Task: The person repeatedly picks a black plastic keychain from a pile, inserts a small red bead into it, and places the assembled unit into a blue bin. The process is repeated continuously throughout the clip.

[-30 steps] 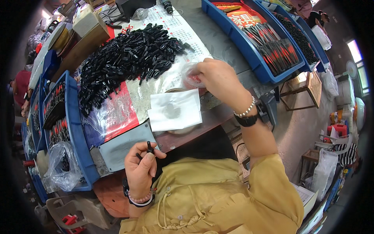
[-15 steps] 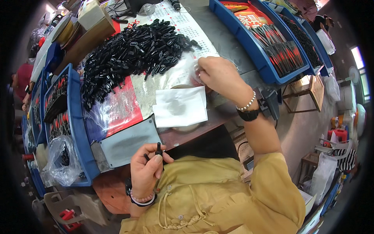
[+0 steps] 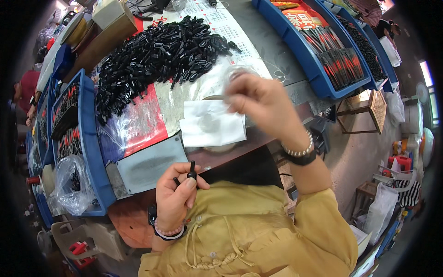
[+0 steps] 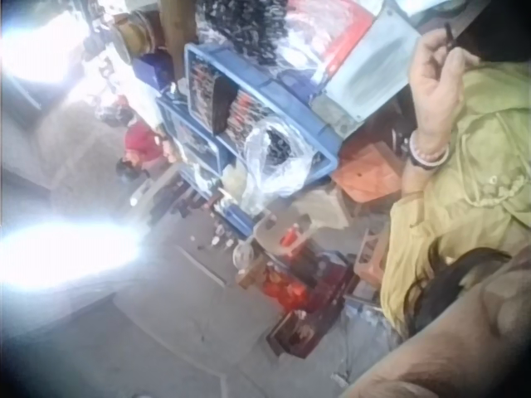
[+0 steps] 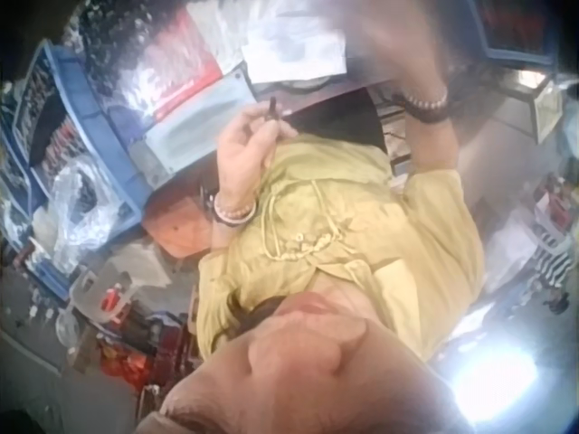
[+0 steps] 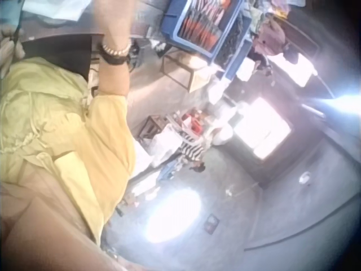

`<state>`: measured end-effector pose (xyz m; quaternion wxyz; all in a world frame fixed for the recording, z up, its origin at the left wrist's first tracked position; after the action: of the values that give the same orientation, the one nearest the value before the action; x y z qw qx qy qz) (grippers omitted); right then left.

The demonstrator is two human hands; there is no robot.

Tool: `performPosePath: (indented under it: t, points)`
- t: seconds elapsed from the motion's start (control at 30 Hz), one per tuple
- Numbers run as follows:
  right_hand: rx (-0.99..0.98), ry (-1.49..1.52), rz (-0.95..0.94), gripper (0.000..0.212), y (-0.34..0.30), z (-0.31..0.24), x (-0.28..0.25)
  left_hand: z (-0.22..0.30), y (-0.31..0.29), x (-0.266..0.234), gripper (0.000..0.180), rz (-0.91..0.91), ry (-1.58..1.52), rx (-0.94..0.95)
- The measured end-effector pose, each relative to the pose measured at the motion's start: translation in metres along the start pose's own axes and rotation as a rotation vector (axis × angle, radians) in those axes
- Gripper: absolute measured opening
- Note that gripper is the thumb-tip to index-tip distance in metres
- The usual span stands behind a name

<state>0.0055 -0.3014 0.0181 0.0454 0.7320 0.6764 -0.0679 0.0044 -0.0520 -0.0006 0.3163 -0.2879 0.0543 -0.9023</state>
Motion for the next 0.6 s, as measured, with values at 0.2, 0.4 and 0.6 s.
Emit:
performPosePath:
  t: [0.2,0.4,0.6]
  points:
    - [0.088,0.376,-0.224,0.011,-0.024,0.003,0.065,-0.003,0.005,0.008,0.024,-0.061,0.018,0.055]
    - [0.238,0.616,-0.285,0.013,-0.033,0.004,0.081,-0.002,-0.005,0.004,0.024,-0.028,0.156,0.034]
    - [0.133,0.597,-0.311,0.01,-0.042,0.002,0.084,-0.004,-0.011,0.002,0.025,-0.004,0.229,0.068]
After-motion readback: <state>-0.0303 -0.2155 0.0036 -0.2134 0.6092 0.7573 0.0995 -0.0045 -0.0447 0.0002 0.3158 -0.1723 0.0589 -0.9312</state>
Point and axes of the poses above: each hand's wrist, its own y-axis towards the middle knuckle, its own x-axis out of the palm, z = x × y, the point moved 3 cm from there along y, towards the middle knuckle, and after that the axes turned 12 degrees about -z, right-handed, at the moved point
